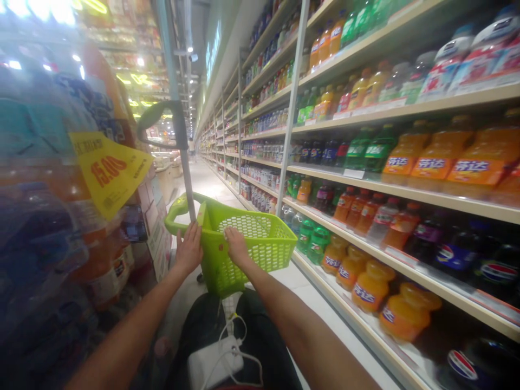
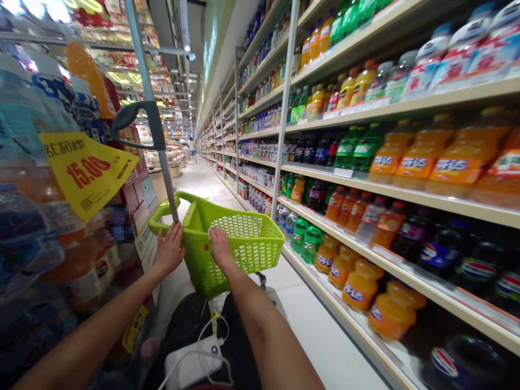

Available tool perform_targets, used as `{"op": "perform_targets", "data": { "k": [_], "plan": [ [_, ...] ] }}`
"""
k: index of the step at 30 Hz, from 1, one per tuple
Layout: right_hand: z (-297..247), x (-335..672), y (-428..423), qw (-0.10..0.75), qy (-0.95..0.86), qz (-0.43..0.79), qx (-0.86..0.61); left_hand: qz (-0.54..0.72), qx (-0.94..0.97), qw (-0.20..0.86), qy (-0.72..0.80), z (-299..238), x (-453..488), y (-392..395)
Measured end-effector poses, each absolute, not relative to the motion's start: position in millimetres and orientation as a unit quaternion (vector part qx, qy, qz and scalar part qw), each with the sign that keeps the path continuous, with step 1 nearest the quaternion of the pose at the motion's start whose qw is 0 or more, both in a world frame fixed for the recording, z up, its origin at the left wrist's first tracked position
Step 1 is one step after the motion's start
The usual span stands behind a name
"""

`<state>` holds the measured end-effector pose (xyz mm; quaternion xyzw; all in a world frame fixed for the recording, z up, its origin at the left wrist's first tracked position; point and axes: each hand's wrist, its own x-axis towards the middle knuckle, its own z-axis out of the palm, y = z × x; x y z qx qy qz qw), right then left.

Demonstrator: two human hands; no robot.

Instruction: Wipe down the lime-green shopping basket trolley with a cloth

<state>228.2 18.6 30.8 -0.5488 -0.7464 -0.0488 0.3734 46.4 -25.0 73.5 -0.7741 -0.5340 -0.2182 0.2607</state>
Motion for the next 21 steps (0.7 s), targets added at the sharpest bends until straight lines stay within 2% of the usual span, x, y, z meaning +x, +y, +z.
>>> {"op": "perform_targets", "data": {
  "k": [5,11,17,21],
  "plan": [
    [39,196,21,0.406,-0.753,-0.058,-0.514,-0.260,-0.739,0.259,-0.565,84,38,-18],
    [64,158,16,0.427,-0.790,-0.100,-0.428,-0.318,-0.707,0.204,-0.598,99,32,-6],
    [153,154,21,0.472,-0.771,-0.202,-0.375,-0.314,-0.703,0.203,-0.605,124,30,-2],
    [216,150,28,0.431,-0.800,-0.264,-0.323,-0.292,-0.700,0.208,-0.618,126,24,1]
  ]
}}
